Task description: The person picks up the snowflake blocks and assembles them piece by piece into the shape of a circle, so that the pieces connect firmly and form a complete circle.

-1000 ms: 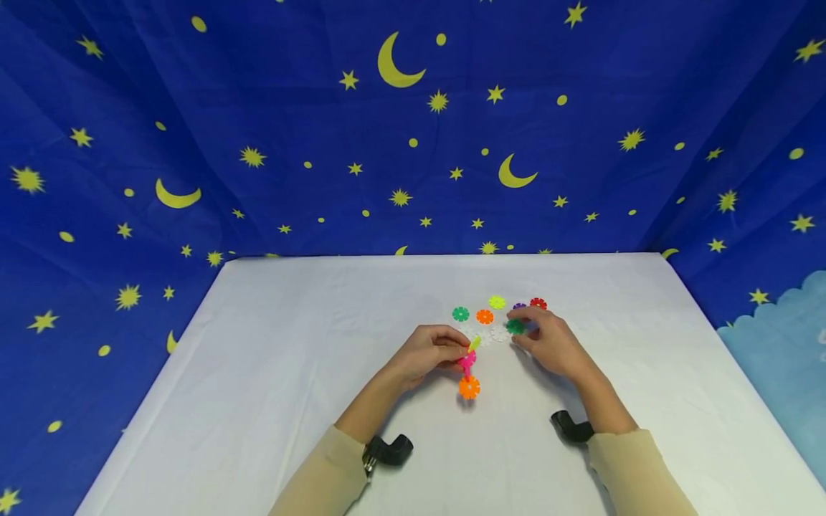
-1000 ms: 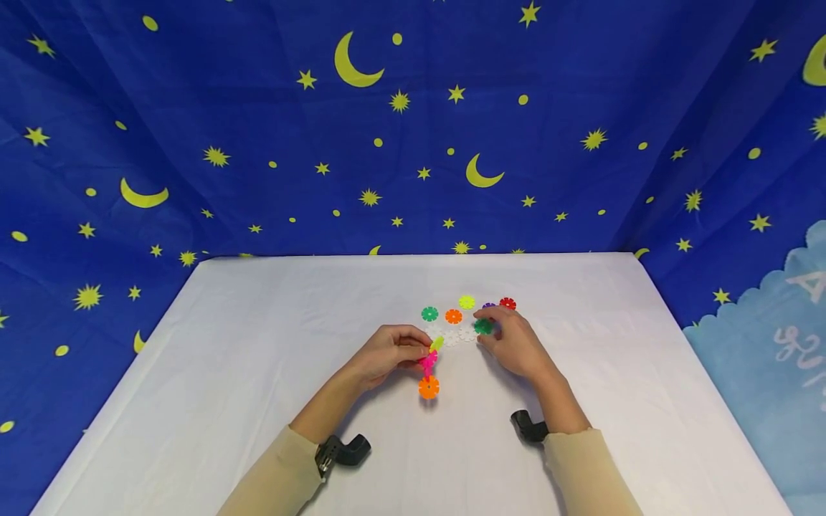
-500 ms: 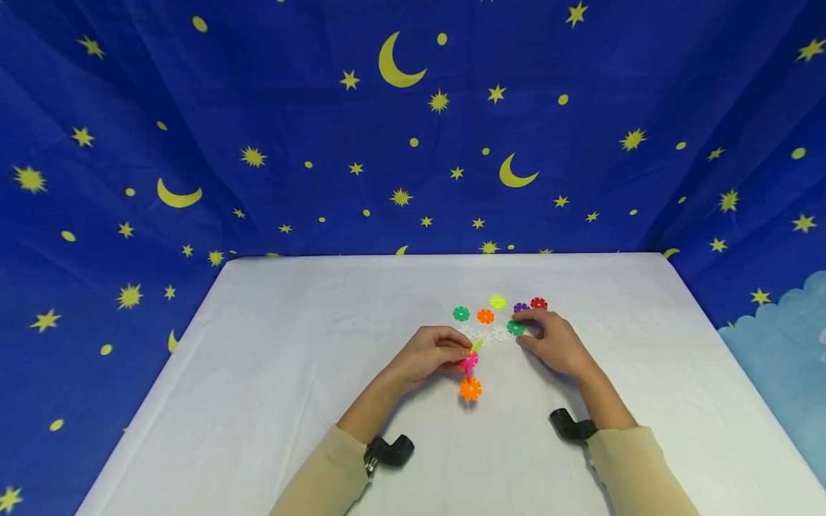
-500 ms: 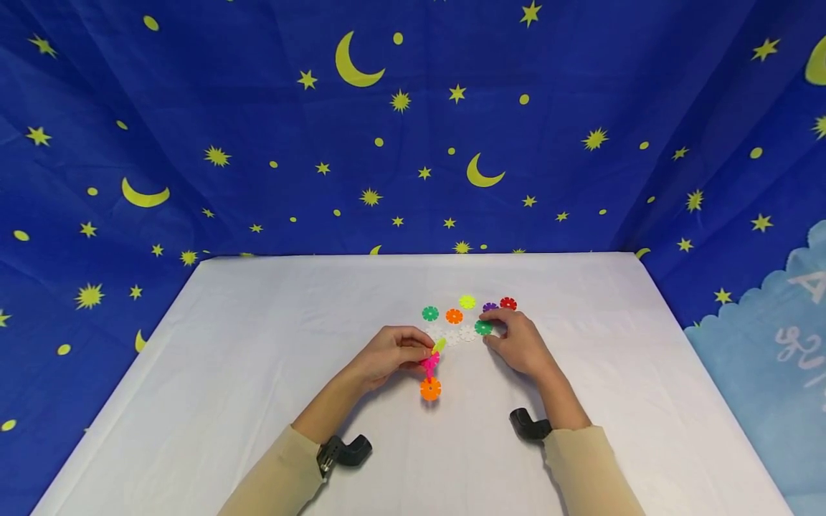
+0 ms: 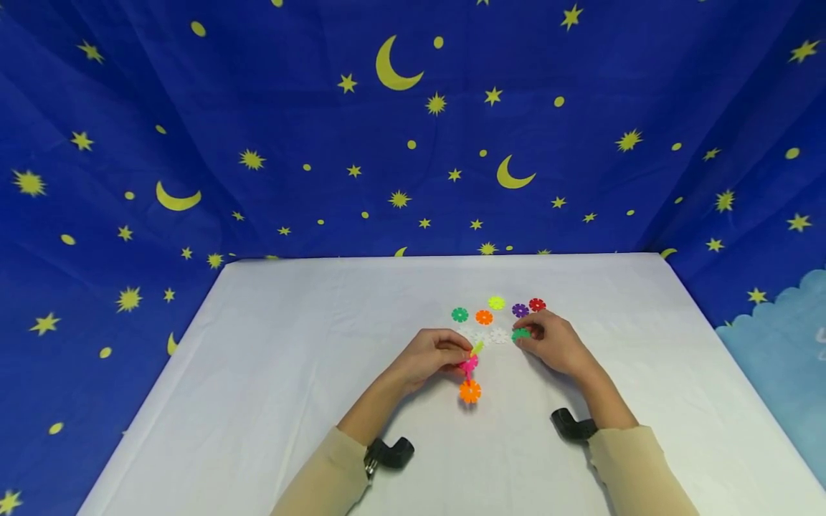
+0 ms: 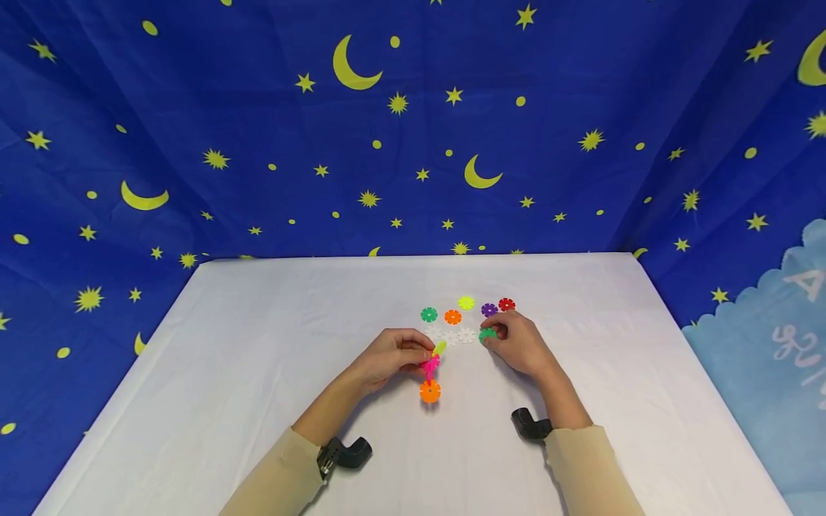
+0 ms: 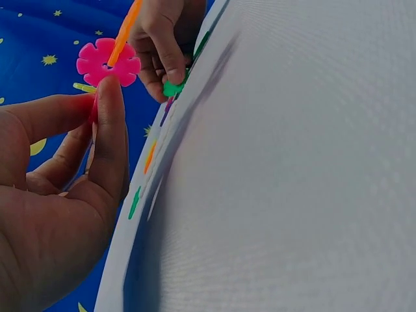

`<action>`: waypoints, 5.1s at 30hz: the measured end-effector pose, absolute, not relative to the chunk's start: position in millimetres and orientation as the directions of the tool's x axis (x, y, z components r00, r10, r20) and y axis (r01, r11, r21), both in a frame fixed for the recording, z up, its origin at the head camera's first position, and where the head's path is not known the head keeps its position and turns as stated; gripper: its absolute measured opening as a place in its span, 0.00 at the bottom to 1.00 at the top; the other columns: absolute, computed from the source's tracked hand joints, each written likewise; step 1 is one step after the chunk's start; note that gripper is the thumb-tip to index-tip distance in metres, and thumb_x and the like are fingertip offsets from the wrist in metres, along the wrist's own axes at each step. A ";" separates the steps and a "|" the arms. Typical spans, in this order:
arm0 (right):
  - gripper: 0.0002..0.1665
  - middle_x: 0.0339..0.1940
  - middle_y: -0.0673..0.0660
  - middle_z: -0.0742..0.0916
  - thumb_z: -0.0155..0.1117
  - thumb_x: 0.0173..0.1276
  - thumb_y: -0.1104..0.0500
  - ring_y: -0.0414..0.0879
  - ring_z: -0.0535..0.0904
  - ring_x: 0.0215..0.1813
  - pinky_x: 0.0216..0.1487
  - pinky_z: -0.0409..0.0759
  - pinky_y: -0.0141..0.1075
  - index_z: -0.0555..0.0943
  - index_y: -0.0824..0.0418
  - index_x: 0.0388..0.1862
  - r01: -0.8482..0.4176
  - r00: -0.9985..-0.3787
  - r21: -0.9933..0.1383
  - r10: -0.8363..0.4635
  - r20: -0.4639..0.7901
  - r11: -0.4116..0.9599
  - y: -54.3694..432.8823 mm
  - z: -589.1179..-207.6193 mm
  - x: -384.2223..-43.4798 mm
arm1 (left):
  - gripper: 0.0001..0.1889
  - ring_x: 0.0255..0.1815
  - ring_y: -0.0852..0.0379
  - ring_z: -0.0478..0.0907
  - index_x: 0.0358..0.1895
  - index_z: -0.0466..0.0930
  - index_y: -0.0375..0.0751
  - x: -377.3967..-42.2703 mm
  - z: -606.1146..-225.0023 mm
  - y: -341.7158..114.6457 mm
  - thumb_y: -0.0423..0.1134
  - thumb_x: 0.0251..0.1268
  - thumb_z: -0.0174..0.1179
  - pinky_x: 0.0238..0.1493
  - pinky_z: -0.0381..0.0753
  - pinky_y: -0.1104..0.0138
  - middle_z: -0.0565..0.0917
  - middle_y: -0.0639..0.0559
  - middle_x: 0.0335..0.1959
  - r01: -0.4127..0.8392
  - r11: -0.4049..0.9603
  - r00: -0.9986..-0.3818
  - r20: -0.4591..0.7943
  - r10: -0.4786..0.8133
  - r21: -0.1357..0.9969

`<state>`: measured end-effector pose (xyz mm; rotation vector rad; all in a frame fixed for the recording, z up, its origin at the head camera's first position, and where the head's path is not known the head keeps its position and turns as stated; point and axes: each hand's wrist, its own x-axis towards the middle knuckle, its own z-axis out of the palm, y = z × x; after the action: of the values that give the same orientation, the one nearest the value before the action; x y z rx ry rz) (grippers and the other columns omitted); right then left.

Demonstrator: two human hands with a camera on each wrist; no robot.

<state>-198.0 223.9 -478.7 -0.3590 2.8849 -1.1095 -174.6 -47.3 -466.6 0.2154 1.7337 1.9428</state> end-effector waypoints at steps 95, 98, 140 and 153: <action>0.06 0.25 0.65 0.84 0.64 0.67 0.62 0.52 0.79 0.22 0.26 0.81 0.42 0.83 0.64 0.40 -0.151 -0.915 -0.942 -0.403 0.018 0.299 174.8 -460.9 -178.2 | 0.04 0.20 0.55 0.79 0.34 0.85 0.29 -169.0 -467.8 -37.5 0.21 0.58 0.62 0.26 0.84 0.61 0.83 0.42 0.26 -0.230 0.053 -0.906 -0.234 0.353 0.972; 0.06 0.24 0.63 0.84 0.65 0.67 0.61 0.52 0.79 0.22 0.26 0.80 0.42 0.84 0.61 0.40 -0.159 -0.921 -0.937 -0.388 0.027 0.311 174.9 -460.2 -178.4 | 0.04 0.20 0.55 0.79 0.35 0.84 0.30 -170.0 -466.9 -37.3 0.22 0.58 0.62 0.27 0.84 0.60 0.83 0.42 0.26 -0.227 0.038 -0.901 -0.225 0.371 0.973; 0.17 0.34 0.66 0.85 0.59 0.72 0.56 0.57 0.82 0.33 0.38 0.83 0.41 0.79 0.68 0.51 -0.093 -0.929 -0.957 -0.369 -0.016 0.275 175.0 -454.8 -178.4 | 0.10 0.19 0.59 0.69 0.37 0.82 0.32 -175.1 -473.6 -38.5 0.39 0.63 0.63 0.19 0.72 0.71 0.79 0.48 0.24 -0.232 0.023 -0.906 -0.224 0.359 0.973; 0.20 0.38 0.68 0.83 0.62 0.70 0.52 0.63 0.78 0.36 0.36 0.80 0.48 0.80 0.66 0.53 -0.067 -0.957 -0.919 -0.287 -0.052 0.389 211.0 -448.8 -188.3 | 0.10 0.22 0.58 0.70 0.39 0.82 0.34 -174.9 -472.6 -41.3 0.39 0.64 0.62 0.20 0.74 0.71 0.78 0.43 0.30 -0.227 0.034 -0.905 -0.224 0.361 0.973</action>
<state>-188.3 211.0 -448.8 -0.3162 2.4430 -1.6018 -174.9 -41.3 -472.6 0.1350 1.9089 1.9252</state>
